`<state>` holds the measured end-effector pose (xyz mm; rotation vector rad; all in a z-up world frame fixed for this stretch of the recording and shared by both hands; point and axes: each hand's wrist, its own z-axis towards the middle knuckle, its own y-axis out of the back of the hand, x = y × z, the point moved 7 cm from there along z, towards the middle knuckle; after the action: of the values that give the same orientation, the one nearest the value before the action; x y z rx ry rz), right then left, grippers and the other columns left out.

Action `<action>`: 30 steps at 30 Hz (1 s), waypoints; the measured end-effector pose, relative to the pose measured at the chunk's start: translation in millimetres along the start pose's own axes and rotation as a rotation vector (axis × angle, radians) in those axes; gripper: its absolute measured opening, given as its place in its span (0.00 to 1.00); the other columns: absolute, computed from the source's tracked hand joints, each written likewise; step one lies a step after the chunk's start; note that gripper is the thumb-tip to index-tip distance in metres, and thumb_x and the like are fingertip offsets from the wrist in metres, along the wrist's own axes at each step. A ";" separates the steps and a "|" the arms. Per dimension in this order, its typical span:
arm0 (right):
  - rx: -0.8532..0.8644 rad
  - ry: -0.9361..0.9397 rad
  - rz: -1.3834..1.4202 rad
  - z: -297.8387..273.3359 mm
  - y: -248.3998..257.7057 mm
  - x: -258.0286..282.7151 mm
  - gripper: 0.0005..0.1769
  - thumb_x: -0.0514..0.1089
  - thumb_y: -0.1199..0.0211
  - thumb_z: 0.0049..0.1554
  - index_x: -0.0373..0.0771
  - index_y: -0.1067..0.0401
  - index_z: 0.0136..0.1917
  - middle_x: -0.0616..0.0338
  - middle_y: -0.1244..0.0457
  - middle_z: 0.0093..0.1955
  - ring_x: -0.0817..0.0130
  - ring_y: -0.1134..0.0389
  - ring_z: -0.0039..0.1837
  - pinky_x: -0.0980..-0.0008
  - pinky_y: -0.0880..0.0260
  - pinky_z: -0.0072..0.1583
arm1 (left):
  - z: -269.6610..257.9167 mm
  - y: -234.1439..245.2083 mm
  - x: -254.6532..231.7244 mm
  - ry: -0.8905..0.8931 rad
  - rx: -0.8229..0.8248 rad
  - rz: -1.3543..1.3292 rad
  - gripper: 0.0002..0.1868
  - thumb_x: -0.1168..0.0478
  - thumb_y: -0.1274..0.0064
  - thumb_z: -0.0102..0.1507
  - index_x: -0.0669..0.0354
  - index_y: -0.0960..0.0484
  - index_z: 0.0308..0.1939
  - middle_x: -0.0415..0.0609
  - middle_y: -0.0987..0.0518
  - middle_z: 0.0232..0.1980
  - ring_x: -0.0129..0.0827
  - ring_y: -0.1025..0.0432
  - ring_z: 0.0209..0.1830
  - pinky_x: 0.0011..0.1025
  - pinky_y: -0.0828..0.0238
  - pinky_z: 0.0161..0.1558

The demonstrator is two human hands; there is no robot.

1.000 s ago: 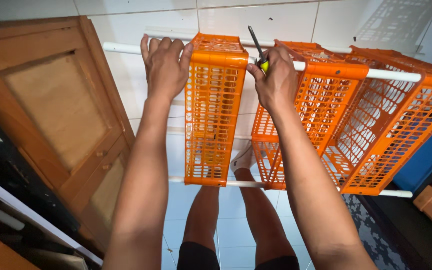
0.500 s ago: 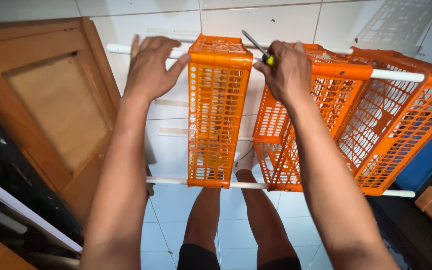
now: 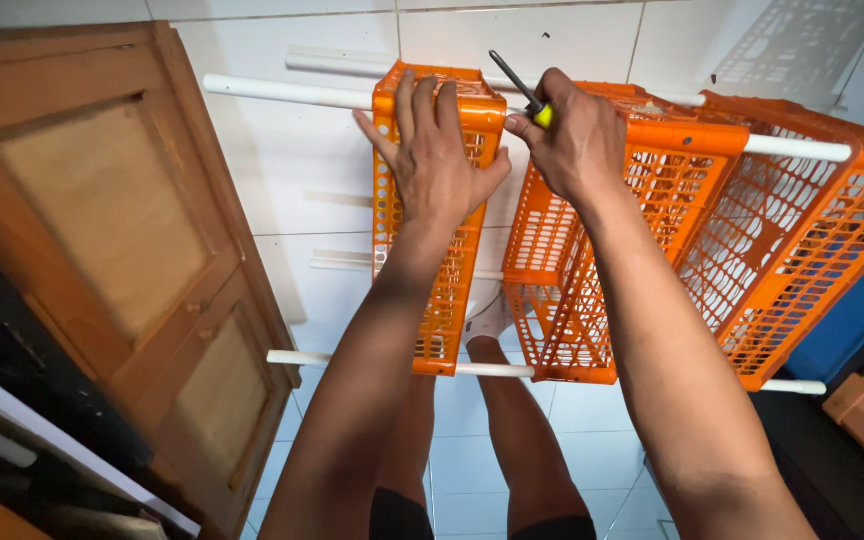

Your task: The person assembles a shelving unit by attaching orange plastic baskets to white PVC pipes using a screwdriver. They secure each basket to the frame, adjust alignment, and reposition the unit during the process.

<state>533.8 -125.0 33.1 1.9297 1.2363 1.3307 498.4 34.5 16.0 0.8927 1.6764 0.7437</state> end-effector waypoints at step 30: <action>-0.131 0.124 0.279 -15.6 -7.0 -12.6 0.24 0.46 0.22 0.57 0.33 0.37 0.42 0.55 0.38 0.35 0.62 0.39 0.38 0.61 0.37 0.42 | 9.4 3.0 35.1 -0.006 0.123 -0.084 0.37 0.35 0.38 0.56 0.55 0.23 0.59 0.46 0.27 0.64 0.41 0.41 0.72 0.58 0.47 0.63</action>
<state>515.4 -134.3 28.1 2.0048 0.9316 1.6495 502.0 66.3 -1.6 0.9028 1.7580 0.5864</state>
